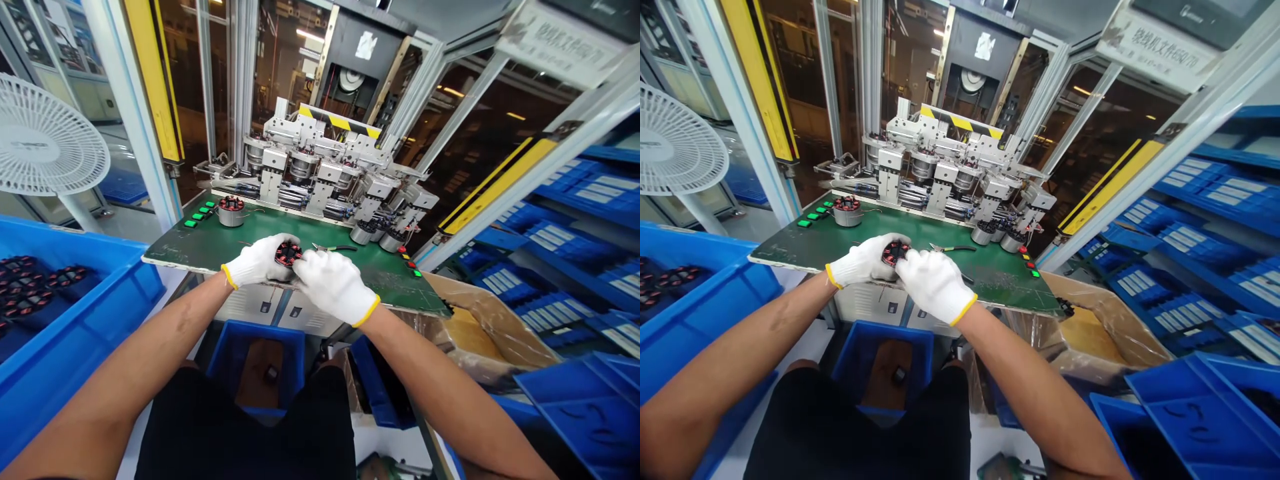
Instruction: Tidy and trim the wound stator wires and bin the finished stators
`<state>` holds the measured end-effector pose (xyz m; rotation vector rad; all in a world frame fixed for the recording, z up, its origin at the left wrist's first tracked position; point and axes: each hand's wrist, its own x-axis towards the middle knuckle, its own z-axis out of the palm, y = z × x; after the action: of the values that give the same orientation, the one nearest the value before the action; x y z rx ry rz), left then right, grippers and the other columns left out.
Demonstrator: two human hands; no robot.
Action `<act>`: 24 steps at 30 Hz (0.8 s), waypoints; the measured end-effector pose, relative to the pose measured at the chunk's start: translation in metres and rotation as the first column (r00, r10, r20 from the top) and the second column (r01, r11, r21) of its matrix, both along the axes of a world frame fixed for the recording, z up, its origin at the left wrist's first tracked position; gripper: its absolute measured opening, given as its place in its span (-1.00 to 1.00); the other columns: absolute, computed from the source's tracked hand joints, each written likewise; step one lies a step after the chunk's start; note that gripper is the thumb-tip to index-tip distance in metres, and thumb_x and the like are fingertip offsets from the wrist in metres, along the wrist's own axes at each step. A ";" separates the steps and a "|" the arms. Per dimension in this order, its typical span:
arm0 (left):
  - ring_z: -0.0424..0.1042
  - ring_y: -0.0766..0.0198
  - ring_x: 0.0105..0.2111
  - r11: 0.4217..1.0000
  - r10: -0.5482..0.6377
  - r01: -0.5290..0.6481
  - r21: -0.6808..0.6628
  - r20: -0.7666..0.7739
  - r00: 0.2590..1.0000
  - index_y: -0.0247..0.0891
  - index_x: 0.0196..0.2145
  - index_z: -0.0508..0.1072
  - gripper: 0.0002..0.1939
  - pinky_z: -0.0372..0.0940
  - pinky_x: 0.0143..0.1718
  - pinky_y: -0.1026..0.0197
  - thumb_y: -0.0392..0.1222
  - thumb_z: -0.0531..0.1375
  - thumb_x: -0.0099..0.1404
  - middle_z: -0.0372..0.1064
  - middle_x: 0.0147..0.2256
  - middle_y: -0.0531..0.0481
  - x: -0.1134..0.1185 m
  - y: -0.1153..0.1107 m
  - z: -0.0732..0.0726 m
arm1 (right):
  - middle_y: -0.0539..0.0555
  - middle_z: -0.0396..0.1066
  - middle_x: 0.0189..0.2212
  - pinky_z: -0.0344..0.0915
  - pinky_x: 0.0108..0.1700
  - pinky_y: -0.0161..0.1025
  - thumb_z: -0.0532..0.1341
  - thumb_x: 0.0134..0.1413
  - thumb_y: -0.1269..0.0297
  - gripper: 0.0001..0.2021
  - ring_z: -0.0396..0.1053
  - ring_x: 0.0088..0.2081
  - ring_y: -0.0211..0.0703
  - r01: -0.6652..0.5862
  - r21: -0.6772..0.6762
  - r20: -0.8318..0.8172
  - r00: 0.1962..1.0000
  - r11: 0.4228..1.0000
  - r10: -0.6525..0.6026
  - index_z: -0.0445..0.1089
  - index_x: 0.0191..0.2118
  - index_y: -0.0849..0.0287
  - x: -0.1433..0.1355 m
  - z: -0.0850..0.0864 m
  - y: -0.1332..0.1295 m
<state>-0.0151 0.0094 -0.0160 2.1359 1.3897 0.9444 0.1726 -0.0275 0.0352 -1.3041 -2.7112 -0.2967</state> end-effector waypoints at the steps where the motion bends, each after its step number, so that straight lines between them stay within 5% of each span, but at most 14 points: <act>1: 0.46 0.05 -0.15 1.000 -0.002 0.002 0.001 -0.001 1.000 -0.15 0.04 0.34 -0.29 0.36 -0.07 0.05 -0.09 0.30 -0.15 0.44 -0.08 -0.05 0.000 0.000 0.000 | 0.23 0.40 -0.19 0.29 -0.14 -0.15 0.09 0.24 0.16 -0.77 0.38 -0.14 0.05 0.037 -0.095 -0.115 0.992 0.995 -0.048 0.38 -0.19 0.21 -0.004 -0.001 0.005; 5: 0.47 0.08 -0.17 1.000 0.008 -0.008 -0.010 -0.003 1.000 -0.10 0.02 0.35 -0.33 0.37 -0.12 0.08 -0.05 0.30 -0.11 0.44 -0.11 0.00 -0.001 -0.002 0.002 | 0.15 0.39 -0.47 0.28 -0.47 -0.32 -0.18 0.35 0.16 -0.56 0.38 -0.49 -0.18 0.106 -0.528 -0.450 0.807 0.843 -0.383 0.35 -0.30 0.28 -0.011 -0.021 0.019; 7: 0.47 0.08 -0.17 1.000 0.005 -0.005 -0.015 -0.001 1.000 -0.09 0.01 0.35 -0.34 0.37 -0.12 0.10 -0.05 0.30 -0.11 0.44 -0.11 0.01 -0.001 -0.003 0.003 | 0.11 0.36 -0.55 0.22 -0.59 -0.34 -0.32 0.36 0.11 -0.43 0.30 -0.62 -0.22 0.063 -0.599 -0.497 0.753 0.798 -0.432 0.35 -0.30 0.30 -0.007 -0.032 0.013; 10: 0.46 0.08 -0.15 1.000 -0.015 0.015 -0.002 0.005 1.000 -0.11 0.01 0.36 -0.35 0.36 -0.09 0.09 -0.06 0.30 -0.11 0.44 -0.08 0.00 -0.002 -0.002 0.002 | 0.15 0.43 -0.41 0.31 -0.47 -0.32 -0.26 0.36 0.04 -0.45 0.37 -0.51 -0.20 0.039 -0.429 -0.622 0.712 0.903 -0.326 0.37 -0.14 0.29 0.002 -0.041 -0.006; 12: 0.45 0.08 -0.14 1.000 -0.016 0.016 0.008 0.002 1.000 -0.13 0.02 0.35 -0.33 0.35 -0.07 0.09 -0.06 0.31 -0.11 0.44 -0.08 0.00 -0.002 -0.002 0.002 | 0.20 0.43 -0.18 0.35 -0.25 -0.27 -0.13 0.35 0.15 -0.59 0.42 -0.28 -0.12 0.098 -0.161 -0.562 0.809 0.982 -0.173 0.32 0.05 0.22 0.003 -0.044 -0.015; 14: 0.45 0.09 -0.13 1.000 -0.009 0.009 0.004 0.005 1.000 -0.15 0.02 0.35 -0.33 0.34 -0.05 0.09 -0.06 0.31 -0.10 0.44 -0.08 0.00 -0.002 -0.002 0.004 | 0.23 0.37 -0.09 0.30 -0.12 -0.18 -0.07 0.31 0.28 -0.64 0.38 -0.15 -0.02 0.166 -0.003 -0.412 0.898 0.986 -0.152 0.29 0.11 0.19 0.000 -0.048 -0.018; 16: 0.44 0.10 -0.11 0.999 -0.028 0.028 -0.021 0.012 1.000 -0.17 0.02 0.36 -0.34 0.33 -0.02 0.10 -0.06 0.30 -0.10 0.43 -0.07 0.00 -0.003 -0.002 0.007 | 0.22 0.37 -0.20 0.28 -0.15 -0.16 -0.04 0.27 0.33 -0.67 0.36 -0.19 0.01 0.219 -0.038 -0.415 0.884 0.975 -0.214 0.36 0.03 0.21 -0.006 -0.055 -0.018; 18: 0.43 0.09 -0.09 0.995 -0.075 0.076 -0.070 0.019 0.997 -0.18 0.01 0.37 -0.33 0.32 -0.01 0.10 -0.09 0.31 -0.12 0.42 -0.06 0.00 -0.005 -0.001 0.010 | 0.14 0.33 -0.37 0.26 -0.24 -0.23 0.02 0.24 0.29 -0.74 0.32 -0.30 -0.08 0.106 -0.256 -0.640 0.726 0.961 -0.251 0.41 -0.10 0.23 -0.012 -0.063 -0.018; 21: 0.41 0.07 -0.06 0.979 -0.154 0.157 -0.129 0.032 0.988 -0.20 0.01 0.37 -0.31 0.31 0.00 0.08 -0.20 0.30 -0.17 0.41 -0.03 0.00 -0.010 0.005 0.011 | -0.05 0.08 -0.59 0.13 -0.52 -0.38 0.03 0.24 0.14 -0.72 0.08 -0.58 -0.29 -0.329 -0.495 -0.855 0.348 0.804 -0.385 0.39 -0.21 0.22 -0.021 -0.076 -0.021; 24: 0.39 0.07 -0.03 0.968 -0.206 0.212 -0.134 0.058 0.977 -0.21 0.00 0.38 -0.32 0.27 0.05 0.06 -0.27 0.26 -0.18 0.40 -0.01 0.00 -0.014 0.011 0.009 | -0.19 -0.21 -0.63 -0.18 -0.67 -0.45 0.13 0.13 -0.01 -0.68 -0.30 -0.67 -0.40 -0.768 -0.439 -0.779 0.067 0.467 -0.623 0.32 -0.26 0.18 -0.030 -0.088 -0.023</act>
<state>-0.0289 0.0203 -0.0068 2.0949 1.1464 0.7838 0.1426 -0.0504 -0.0531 -0.6478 -1.2656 1.7593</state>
